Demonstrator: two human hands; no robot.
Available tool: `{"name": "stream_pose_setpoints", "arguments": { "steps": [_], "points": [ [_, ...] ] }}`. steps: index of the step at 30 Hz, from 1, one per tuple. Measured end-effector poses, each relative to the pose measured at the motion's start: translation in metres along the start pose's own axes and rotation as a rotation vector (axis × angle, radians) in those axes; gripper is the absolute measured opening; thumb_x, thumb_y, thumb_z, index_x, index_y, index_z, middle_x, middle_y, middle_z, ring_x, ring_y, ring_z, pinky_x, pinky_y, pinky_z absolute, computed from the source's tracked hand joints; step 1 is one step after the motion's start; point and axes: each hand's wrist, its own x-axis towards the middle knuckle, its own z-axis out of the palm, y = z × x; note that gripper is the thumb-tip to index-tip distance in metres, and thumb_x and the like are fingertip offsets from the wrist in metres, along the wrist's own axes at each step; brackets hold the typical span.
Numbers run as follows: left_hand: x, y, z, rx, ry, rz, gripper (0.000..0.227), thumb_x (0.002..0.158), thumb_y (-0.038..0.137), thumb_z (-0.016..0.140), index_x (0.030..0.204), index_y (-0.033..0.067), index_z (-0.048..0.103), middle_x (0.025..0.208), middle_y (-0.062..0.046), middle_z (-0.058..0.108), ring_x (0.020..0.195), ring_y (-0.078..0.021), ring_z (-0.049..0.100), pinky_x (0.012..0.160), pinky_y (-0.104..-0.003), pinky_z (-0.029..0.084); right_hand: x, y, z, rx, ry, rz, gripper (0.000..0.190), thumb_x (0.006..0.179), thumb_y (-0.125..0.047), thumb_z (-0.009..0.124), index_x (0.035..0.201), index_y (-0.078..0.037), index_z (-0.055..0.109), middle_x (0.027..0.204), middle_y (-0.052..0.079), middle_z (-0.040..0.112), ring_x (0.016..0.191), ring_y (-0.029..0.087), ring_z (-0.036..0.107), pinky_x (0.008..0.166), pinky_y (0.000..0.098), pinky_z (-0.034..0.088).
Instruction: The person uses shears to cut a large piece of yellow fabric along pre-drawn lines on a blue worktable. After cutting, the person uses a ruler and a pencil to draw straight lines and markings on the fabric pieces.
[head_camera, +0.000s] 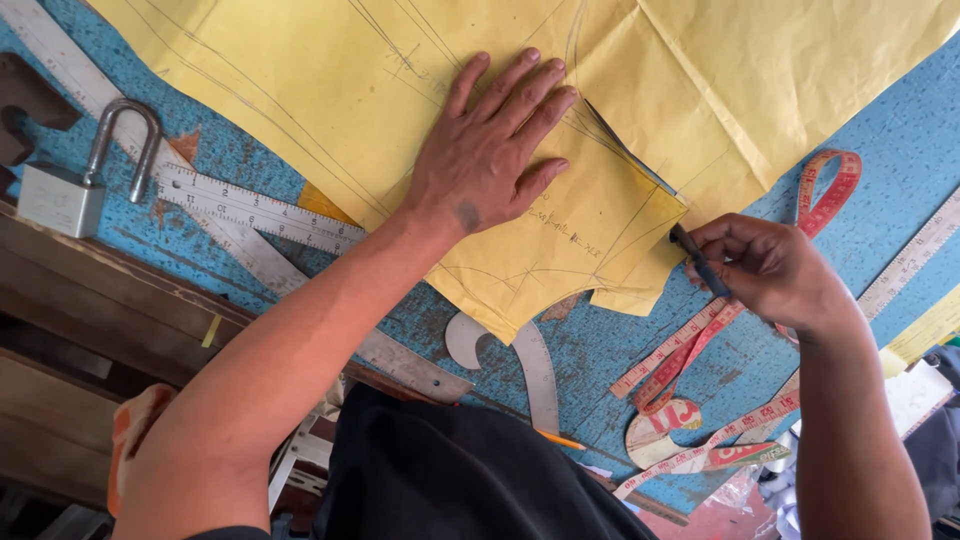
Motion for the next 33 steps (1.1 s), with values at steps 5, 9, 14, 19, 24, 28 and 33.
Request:
{"name": "stream_pose_setpoints", "arguments": {
  "steps": [5, 9, 14, 19, 24, 28, 33],
  "points": [
    [0.021, -0.026, -0.005, 0.052, 0.026, 0.132, 0.045, 0.108, 0.043, 0.048, 0.139, 0.0122, 0.058, 0.141, -0.005, 0.056, 0.130, -0.0254, 0.044, 0.106, -0.043, 0.032, -0.008, -0.003, 0.009, 0.011, 0.027, -0.006, 0.030, 0.088, -0.002, 0.075, 0.118, 0.002, 0.072, 0.072, 0.003, 0.068, 0.067, 0.004, 0.057, 0.059, 0.0214, 0.047],
    [0.026, -0.042, -0.005, 0.052, 0.149, 0.295, 0.034, 0.104, 0.034, 0.064, 0.129, 0.0115, 0.066, 0.124, -0.001, 0.060, 0.112, -0.0229, 0.050, 0.093, -0.039, 0.039, -0.007, -0.005, 0.032, 0.104, 0.088, 0.021, 0.031, 0.088, -0.003, 0.074, 0.117, 0.005, 0.069, 0.082, 0.012, 0.078, 0.061, 0.012, 0.068, 0.048, 0.0225, 0.051],
    [0.040, -0.057, -0.004, -0.082, 0.152, 0.368, 0.018, 0.105, 0.021, 0.064, 0.118, 0.0100, 0.067, 0.116, -0.002, 0.066, 0.105, -0.0229, 0.055, 0.090, -0.037, 0.043, -0.003, -0.003, 0.064, 0.191, 0.176, 0.041, 0.019, 0.092, 0.000, 0.067, 0.109, 0.005, 0.060, 0.082, 0.019, 0.076, 0.067, 0.020, 0.072, 0.043, 0.0262, 0.051],
    [0.041, -0.064, -0.008, -0.142, 0.160, 0.438, 0.022, 0.101, 0.021, 0.073, 0.119, 0.0090, 0.069, 0.118, -0.003, 0.066, 0.107, -0.0237, 0.054, 0.088, -0.037, 0.043, -0.009, -0.026, 0.082, 0.137, 0.249, 0.119, 0.017, 0.092, 0.002, 0.064, 0.109, 0.002, 0.062, 0.085, 0.015, 0.078, 0.068, 0.018, 0.070, 0.044, 0.0267, 0.048],
    [0.042, -0.069, 0.000, -0.096, 0.157, 0.355, 0.044, 0.103, 0.036, 0.072, 0.136, 0.0073, 0.064, 0.136, -0.008, 0.060, 0.124, -0.0284, 0.050, 0.103, -0.044, 0.036, 0.001, -0.042, 0.109, 0.225, 0.338, 0.125, 0.011, 0.097, -0.004, 0.069, 0.105, 0.001, 0.064, 0.082, 0.014, 0.076, 0.067, 0.018, 0.073, 0.042, 0.0250, 0.051],
    [0.050, -0.074, 0.002, -0.129, 0.156, 0.355, 0.041, 0.099, 0.037, 0.075, 0.128, 0.0078, 0.069, 0.131, -0.007, 0.064, 0.119, -0.0272, 0.052, 0.099, -0.041, 0.038, 0.002, -0.057, 0.127, 0.293, 0.371, 0.100, 0.010, 0.097, -0.007, 0.069, 0.098, -0.002, 0.061, 0.081, 0.011, 0.075, 0.062, 0.016, 0.068, 0.043, 0.0254, 0.047],
    [0.066, -0.089, -0.010, -0.040, 0.039, 0.332, 0.050, 0.105, 0.046, 0.063, 0.139, 0.0090, 0.062, 0.142, -0.008, 0.057, 0.125, -0.0274, 0.047, 0.105, -0.046, 0.030, 0.002, -0.081, 0.148, 0.363, 0.428, 0.102, 0.011, 0.096, -0.004, 0.066, 0.104, 0.002, 0.069, 0.075, 0.011, 0.071, 0.061, 0.016, 0.064, 0.043, 0.0246, 0.046]
  ]
}}
